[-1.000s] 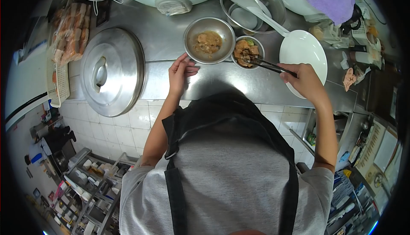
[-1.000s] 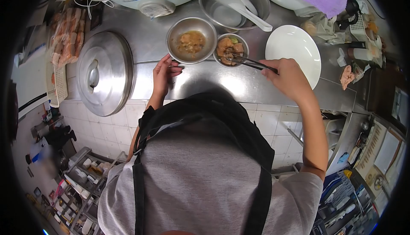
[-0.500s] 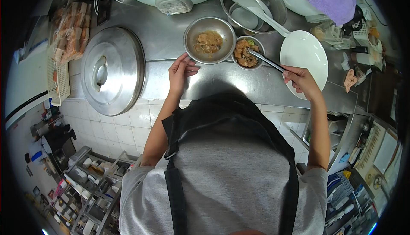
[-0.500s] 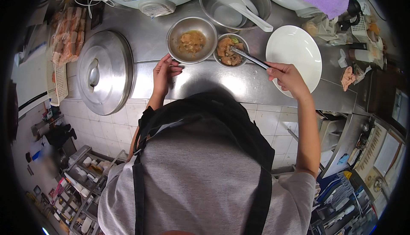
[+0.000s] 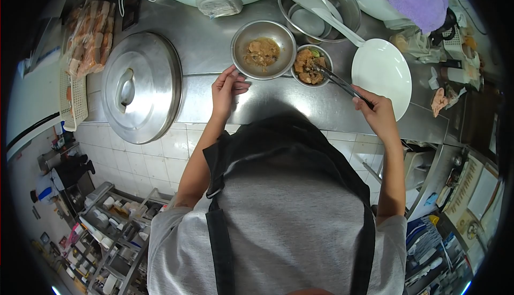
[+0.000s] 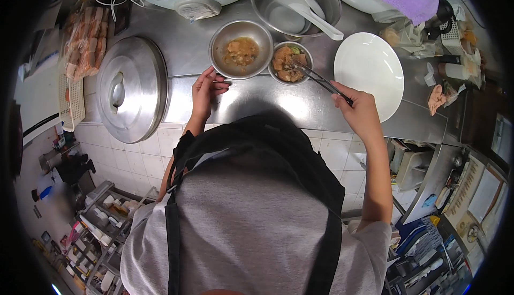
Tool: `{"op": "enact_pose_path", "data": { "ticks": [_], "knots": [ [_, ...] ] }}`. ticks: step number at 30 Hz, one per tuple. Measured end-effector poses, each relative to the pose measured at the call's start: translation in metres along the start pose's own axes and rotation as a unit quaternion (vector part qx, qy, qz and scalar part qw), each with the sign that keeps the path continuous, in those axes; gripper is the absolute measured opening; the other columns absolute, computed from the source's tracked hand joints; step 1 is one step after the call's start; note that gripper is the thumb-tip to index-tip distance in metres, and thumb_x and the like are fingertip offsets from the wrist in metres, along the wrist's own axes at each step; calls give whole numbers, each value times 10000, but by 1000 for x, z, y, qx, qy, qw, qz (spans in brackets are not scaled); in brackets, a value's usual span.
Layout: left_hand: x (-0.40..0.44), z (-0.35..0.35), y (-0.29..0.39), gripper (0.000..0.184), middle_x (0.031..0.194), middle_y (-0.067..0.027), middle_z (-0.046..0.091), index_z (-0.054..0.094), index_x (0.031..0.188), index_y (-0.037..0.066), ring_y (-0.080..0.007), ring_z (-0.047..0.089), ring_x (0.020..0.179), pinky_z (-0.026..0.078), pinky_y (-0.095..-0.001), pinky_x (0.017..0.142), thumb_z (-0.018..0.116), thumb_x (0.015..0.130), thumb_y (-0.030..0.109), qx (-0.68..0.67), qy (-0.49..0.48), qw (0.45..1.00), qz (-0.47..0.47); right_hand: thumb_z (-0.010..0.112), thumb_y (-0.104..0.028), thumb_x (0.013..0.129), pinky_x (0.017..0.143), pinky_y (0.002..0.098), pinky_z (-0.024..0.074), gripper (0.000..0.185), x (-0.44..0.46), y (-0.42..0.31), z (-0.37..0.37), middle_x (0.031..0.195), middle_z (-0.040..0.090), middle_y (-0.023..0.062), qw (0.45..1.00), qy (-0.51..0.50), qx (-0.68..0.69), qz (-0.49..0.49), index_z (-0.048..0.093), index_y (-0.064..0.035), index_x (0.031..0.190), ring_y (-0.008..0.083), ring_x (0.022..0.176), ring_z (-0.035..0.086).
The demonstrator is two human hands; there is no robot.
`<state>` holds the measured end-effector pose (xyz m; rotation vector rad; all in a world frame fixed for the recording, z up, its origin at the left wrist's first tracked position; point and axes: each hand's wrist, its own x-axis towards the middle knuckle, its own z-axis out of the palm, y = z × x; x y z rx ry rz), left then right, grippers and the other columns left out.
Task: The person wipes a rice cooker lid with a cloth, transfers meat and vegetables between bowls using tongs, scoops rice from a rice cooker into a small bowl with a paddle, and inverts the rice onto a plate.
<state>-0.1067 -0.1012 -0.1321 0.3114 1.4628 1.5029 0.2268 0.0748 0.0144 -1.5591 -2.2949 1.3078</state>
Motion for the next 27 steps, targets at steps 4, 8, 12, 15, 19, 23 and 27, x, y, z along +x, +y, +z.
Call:
{"op": "enact_pose_path", "data": {
  "ticks": [4,8,12,15,19,23,27],
  "knots": [
    [1,1,1,359,920,-105,674,554,1307,-2,-197,709,747,603,-289,641,531,985,155,-39,20,999,-2,694,-161,866,570,282,441,363,6,-29,-16,652,618,112,999,-23,-33,-25,676,-106,1224,102,576,535],
    [1,1,0,362,935,-104,670,559,1309,8,-195,708,761,599,-288,651,534,986,169,-40,15,999,5,696,-228,854,639,376,485,377,32,-87,6,732,674,154,986,-49,-119,-106,678,-93,1205,256,629,624],
    [0,-1,0,414,940,-105,660,509,1352,-1,-209,702,792,596,-302,704,529,992,203,-35,3,999,-3,681,-243,853,738,438,507,355,75,-101,51,843,696,188,970,-50,-156,-182,688,-91,1174,379,776,650],
    [0,-1,-2,412,943,-105,663,517,1347,-1,-211,703,793,597,-303,701,534,989,201,-39,0,999,0,662,-174,864,730,394,512,361,92,-100,71,835,687,201,957,-53,-198,-205,661,-90,1215,343,803,680],
    [-1,1,-1,393,937,-93,653,538,1336,20,-199,702,789,588,-296,690,534,989,206,-46,7,999,-3,669,-177,862,671,380,485,343,91,-94,73,779,677,186,959,-69,-178,-211,678,-98,1196,330,676,626],
    [-2,6,12,442,931,-95,659,481,1379,11,-205,702,782,599,-309,686,518,993,221,-46,20,999,-10,678,-202,857,670,397,482,341,69,-106,52,776,662,203,974,-84,-154,-141,687,-107,1185,337,654,609],
    [7,13,19,448,914,-76,650,466,1393,22,-186,697,748,598,-289,644,496,1003,241,-16,25,999,12,681,-206,855,656,398,481,344,41,-95,24,767,645,227,986,-48,-113,-108,687,-108,1184,328,626,609]
  ]
}}
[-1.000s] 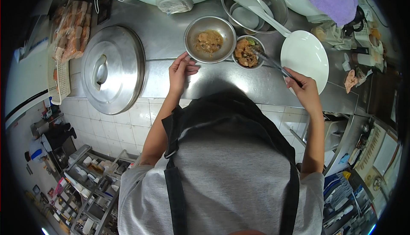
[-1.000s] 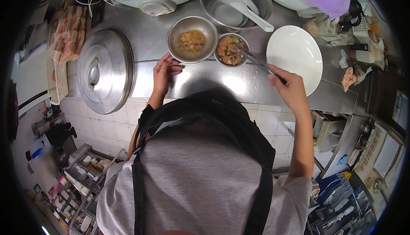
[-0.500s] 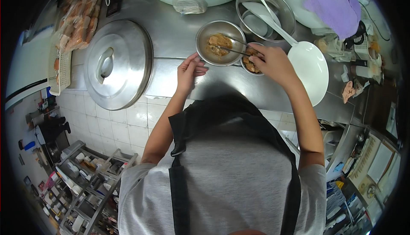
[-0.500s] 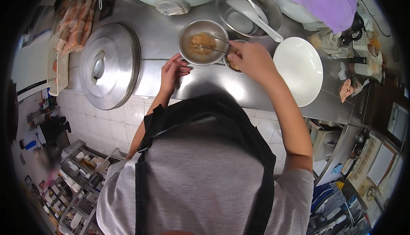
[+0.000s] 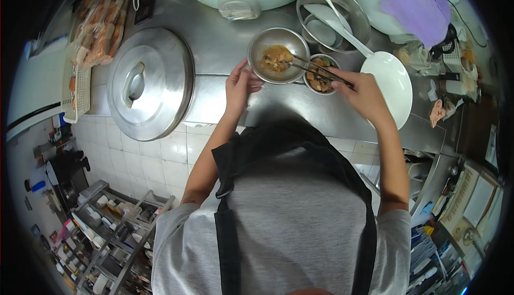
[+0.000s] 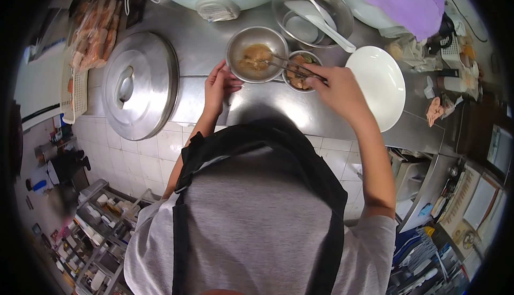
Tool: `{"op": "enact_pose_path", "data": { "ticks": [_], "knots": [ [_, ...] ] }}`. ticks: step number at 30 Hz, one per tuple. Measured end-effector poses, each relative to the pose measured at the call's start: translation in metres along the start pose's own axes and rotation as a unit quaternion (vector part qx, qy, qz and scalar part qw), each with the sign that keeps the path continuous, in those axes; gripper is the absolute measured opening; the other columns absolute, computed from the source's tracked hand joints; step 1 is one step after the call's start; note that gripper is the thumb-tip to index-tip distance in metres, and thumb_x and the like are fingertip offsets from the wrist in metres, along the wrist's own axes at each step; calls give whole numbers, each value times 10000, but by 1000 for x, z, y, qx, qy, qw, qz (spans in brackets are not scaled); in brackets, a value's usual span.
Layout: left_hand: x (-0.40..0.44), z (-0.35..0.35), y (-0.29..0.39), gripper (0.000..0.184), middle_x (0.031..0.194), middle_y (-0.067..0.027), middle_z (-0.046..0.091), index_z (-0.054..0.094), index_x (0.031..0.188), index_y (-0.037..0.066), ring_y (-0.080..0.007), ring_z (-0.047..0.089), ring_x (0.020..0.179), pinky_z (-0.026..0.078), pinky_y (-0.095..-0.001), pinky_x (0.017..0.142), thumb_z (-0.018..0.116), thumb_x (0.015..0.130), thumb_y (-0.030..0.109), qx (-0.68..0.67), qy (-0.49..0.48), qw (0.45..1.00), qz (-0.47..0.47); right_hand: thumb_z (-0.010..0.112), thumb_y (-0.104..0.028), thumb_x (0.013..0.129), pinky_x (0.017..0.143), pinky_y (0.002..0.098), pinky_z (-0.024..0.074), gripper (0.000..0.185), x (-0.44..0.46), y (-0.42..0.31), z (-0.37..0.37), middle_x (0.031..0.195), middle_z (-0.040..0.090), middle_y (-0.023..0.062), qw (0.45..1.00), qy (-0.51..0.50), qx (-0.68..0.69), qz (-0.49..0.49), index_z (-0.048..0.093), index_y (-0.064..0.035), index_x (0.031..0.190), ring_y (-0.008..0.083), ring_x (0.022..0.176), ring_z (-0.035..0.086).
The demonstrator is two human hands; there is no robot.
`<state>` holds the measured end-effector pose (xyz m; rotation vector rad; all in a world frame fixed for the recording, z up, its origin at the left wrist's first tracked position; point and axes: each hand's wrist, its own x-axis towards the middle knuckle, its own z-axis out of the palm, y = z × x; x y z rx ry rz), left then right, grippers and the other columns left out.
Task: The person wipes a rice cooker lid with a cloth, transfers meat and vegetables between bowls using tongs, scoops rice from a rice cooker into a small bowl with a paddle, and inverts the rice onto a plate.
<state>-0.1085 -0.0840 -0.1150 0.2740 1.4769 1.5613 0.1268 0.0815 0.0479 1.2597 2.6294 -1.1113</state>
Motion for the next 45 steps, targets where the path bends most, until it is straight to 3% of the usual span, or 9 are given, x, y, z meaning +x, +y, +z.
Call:
{"op": "enact_pose_path", "data": {
  "ticks": [4,11,16,22,25,29,38,41,45],
  "knots": [
    [11,-2,7,451,910,-55,652,492,1379,29,-141,677,701,589,-257,595,517,1000,272,28,-2,999,33,678,-183,861,640,383,487,342,-37,6,-40,760,656,222,996,-23,-50,75,685,-99,1192,313,600,613],
    [31,1,24,429,818,-27,625,559,1313,25,-95,641,644,539,-228,540,590,969,280,122,12,992,12,676,-131,832,718,432,510,328,-54,42,-15,780,677,197,991,29,-130,9,698,-89,1157,343,730,657],
    [46,-2,27,335,806,-63,632,587,1242,-28,-128,657,605,594,-264,514,580,960,153,135,-27,990,-12,676,-126,828,743,442,514,353,-62,25,-22,763,673,182,983,29,-178,21,688,-101,1181,346,761,657],
    [37,-1,36,294,827,-61,657,623,1179,-29,-107,627,547,571,-245,496,591,948,150,156,-20,987,20,676,-123,834,721,417,515,318,-68,29,-27,814,690,184,988,51,-147,12,703,-91,1149,344,752,666],
    [25,4,53,289,813,-56,655,624,1174,-37,-102,621,543,568,-240,491,585,946,136,180,-28,982,44,680,-133,840,694,392,514,311,-80,1,-58,820,691,190,996,65,-26,52,705,-97,1148,323,719,669],
    [17,24,76,280,773,-40,642,633,1158,-47,-92,612,540,562,-228,485,585,941,123,225,-50,970,74,671,-155,856,677,382,508,294,-53,5,-44,827,703,149,992,82,-61,-77,713,-128,1145,310,683,646],
    [-5,39,67,298,746,-49,618,633,1164,-84,-123,640,543,556,-236,448,624,911,73,200,-68,972,101,627,-169,881,712,427,505,286,3,18,-3,811,697,108,967,103,-91,-215,701,-159,1157,328,755,636],
    [-11,38,56,298,750,-46,609,623,1181,-84,-118,627,531,555,-234,449,614,923,65,177,-46,978,102,637,-183,896,699,356,488,318,-3,24,-11,885,704,109,980,21,-133,-150,683,-168,1211,268,723,615],
    [-21,23,43,282,725,-32,592,622,1180,-77,-107,618,524,552,-224,446,603,934,59,142,25,984,106,639,-161,894,677,365,484,303,-40,30,-41,807,681,139,994,50,-55,-81,694,-164,1192,278,656,593]
  ]
}}
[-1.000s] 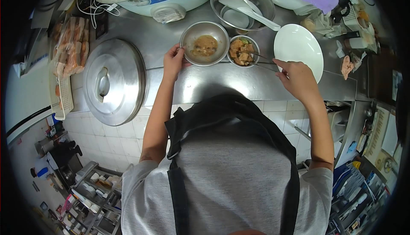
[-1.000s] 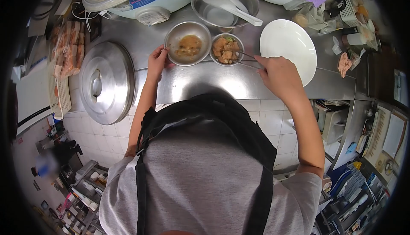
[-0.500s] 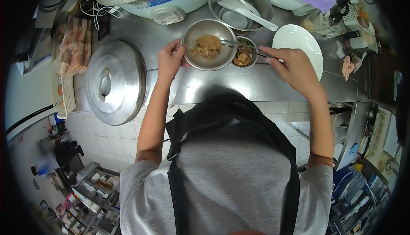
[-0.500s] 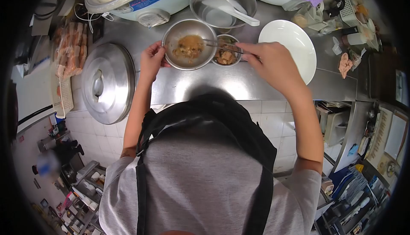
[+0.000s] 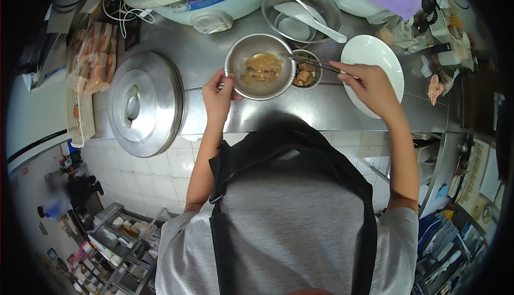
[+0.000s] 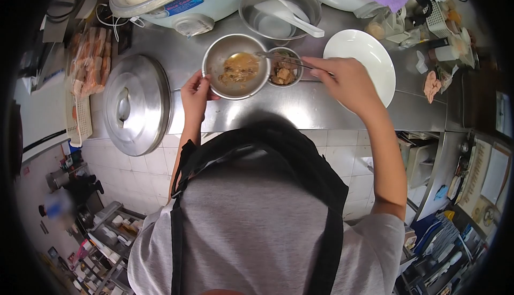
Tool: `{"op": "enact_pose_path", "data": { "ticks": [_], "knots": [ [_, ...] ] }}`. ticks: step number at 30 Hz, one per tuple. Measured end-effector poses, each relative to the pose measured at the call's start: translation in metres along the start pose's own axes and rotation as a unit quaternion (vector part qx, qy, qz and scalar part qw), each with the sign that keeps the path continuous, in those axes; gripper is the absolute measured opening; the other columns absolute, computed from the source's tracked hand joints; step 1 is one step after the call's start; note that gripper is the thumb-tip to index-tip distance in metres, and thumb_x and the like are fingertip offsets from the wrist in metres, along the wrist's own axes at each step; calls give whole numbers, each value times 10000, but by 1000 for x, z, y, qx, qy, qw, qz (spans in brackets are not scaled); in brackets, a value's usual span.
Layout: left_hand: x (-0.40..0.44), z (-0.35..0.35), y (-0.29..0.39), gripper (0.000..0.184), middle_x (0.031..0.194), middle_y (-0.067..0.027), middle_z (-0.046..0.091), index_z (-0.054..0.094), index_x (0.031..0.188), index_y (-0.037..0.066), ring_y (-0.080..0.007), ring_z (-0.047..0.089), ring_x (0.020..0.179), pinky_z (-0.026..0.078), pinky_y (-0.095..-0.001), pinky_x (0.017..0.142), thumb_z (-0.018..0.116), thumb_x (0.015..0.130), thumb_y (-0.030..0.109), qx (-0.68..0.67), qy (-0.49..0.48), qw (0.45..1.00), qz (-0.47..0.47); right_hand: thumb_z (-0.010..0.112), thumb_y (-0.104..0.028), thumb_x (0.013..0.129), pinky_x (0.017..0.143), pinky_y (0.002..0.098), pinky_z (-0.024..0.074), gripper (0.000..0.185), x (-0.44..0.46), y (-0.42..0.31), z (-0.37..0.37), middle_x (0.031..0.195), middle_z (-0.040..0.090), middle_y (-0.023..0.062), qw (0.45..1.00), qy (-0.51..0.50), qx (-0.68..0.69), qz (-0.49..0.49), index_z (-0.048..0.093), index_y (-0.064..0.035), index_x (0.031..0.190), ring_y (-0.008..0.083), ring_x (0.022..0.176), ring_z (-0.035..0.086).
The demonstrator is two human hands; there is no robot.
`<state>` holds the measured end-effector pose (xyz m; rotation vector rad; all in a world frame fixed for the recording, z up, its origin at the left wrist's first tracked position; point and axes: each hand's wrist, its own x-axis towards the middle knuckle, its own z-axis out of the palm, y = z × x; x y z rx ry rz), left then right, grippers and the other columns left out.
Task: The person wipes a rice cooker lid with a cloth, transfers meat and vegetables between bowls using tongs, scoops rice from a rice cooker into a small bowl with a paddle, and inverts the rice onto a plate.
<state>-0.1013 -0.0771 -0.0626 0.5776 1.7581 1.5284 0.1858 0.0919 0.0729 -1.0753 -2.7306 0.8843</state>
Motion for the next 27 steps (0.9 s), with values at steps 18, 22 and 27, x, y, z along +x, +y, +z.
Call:
{"op": "enact_pose_path", "data": {
  "ticks": [18,22,27],
  "knots": [
    [-42,-8,-8,284,722,-31,621,633,1146,-52,-114,616,510,566,-246,483,643,929,132,-18,156,988,5,637,-187,872,712,446,510,266,-33,38,41,839,692,165,998,-42,-53,-14,719,-131,1118,355,740,643],
    [-44,-3,-12,304,735,-34,618,620,1167,-65,-124,626,521,577,-251,488,649,927,120,-24,162,986,19,628,-190,883,701,438,502,271,-38,30,30,840,693,164,998,-59,-16,-11,714,-134,1133,347,736,647],
    [-40,19,-6,277,821,-27,583,626,1183,-67,-106,636,596,571,-225,477,629,934,54,-22,128,989,70,615,-183,898,693,424,498,276,-31,3,-21,880,697,158,998,-42,42,-13,704,-141,1156,327,753,650]
  ]
}}
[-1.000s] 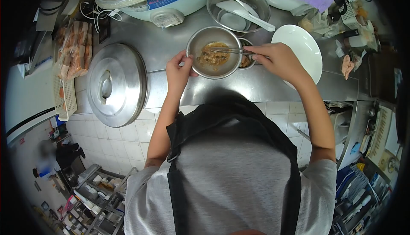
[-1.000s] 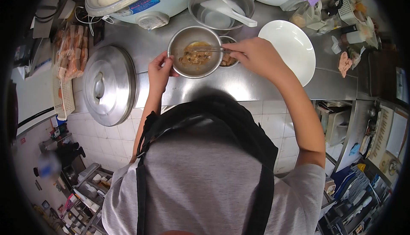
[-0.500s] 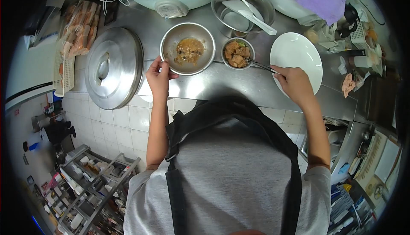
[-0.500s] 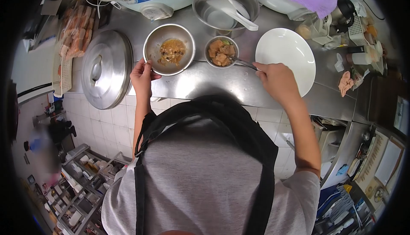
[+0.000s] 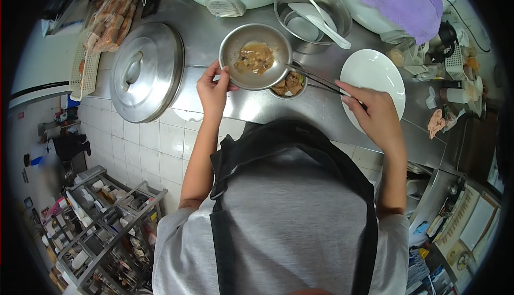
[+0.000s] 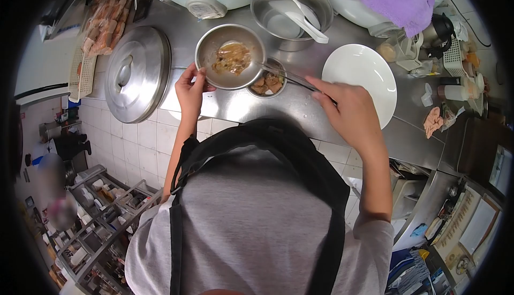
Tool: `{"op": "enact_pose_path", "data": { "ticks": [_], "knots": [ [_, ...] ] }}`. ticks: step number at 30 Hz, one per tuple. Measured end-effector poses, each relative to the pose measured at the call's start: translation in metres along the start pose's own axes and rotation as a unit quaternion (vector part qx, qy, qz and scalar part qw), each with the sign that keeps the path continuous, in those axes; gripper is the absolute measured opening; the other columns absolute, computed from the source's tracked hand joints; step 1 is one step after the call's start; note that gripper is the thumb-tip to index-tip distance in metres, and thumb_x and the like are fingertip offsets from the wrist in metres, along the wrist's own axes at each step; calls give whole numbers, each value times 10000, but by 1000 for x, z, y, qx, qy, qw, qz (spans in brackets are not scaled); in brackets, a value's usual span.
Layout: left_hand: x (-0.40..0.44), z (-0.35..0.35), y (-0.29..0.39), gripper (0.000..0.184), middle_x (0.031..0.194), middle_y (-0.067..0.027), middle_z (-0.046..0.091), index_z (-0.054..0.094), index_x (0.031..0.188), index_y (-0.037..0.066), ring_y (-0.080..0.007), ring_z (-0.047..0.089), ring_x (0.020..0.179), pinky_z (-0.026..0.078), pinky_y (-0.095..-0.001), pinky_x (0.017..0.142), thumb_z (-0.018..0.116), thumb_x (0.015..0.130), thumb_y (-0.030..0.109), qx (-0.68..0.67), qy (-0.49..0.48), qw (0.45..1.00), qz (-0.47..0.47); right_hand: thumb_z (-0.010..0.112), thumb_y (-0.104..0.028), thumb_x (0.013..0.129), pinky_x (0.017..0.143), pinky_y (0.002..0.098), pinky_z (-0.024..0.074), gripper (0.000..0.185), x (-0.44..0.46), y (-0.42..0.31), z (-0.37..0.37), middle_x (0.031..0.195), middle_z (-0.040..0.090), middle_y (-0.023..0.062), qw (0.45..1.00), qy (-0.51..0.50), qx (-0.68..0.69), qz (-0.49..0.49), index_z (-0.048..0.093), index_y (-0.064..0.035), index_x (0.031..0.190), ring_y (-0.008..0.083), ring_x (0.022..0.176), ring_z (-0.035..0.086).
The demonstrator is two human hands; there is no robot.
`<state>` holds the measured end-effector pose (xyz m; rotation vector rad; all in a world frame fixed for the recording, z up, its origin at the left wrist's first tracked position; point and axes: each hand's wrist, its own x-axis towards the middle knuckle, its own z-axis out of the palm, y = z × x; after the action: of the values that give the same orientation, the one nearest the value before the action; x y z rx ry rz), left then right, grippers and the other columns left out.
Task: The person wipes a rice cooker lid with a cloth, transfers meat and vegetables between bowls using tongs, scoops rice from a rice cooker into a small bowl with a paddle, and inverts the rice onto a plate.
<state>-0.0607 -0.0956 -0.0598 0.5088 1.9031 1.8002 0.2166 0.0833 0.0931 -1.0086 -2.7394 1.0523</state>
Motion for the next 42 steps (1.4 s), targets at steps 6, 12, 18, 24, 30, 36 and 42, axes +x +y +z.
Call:
{"op": "enact_pose_path", "data": {
  "ticks": [6,12,18,24,30,36,42],
  "knots": [
    [4,27,-12,324,926,-64,634,625,1216,-48,-107,654,636,573,-233,529,662,921,80,-3,-44,998,42,614,-161,894,695,423,503,298,63,12,45,942,698,114,985,77,-66,-140,690,-154,1183,299,774,648],
    [7,35,-21,307,994,-108,668,646,1197,-33,-111,673,655,570,-223,551,673,904,55,8,-38,998,58,631,-172,882,661,417,493,308,69,43,53,823,649,83,979,31,-125,-159,694,-194,1184,283,739,625],
    [2,41,-27,299,938,-88,676,662,1182,-22,-97,670,651,558,-226,573,681,890,39,38,-25,991,128,650,-175,870,649,402,491,338,54,40,47,779,625,66,986,62,-98,-120,688,-212,1203,256,699,614],
    [-2,46,-29,310,842,-68,662,686,1173,28,-81,627,618,500,-221,589,696,864,15,93,-14,978,185,635,-144,876,656,389,502,342,42,59,57,782,631,73,985,51,-123,-108,686,-209,1208,268,686,616],
    [-6,50,-23,327,800,-53,651,699,1175,68,-69,578,607,487,-221,592,697,854,7,136,-16,963,233,638,-147,875,666,391,504,339,30,57,52,807,645,79,992,61,-79,-83,685,-209,1205,272,709,623],
    [-11,51,-14,336,784,-51,646,703,1174,79,-72,566,595,478,-229,576,699,846,6,161,-16,951,264,640,-137,873,669,394,503,343,22,58,55,809,650,88,992,40,-96,-74,684,-207,1206,282,706,622],
    [-8,51,-20,297,769,-71,647,696,1158,33,-80,598,613,491,-231,578,692,861,19,136,16,965,224,650,-163,870,667,403,504,318,5,42,44,793,650,92,993,27,-92,-64,697,-199,1182,286,698,625]
  ]
}}
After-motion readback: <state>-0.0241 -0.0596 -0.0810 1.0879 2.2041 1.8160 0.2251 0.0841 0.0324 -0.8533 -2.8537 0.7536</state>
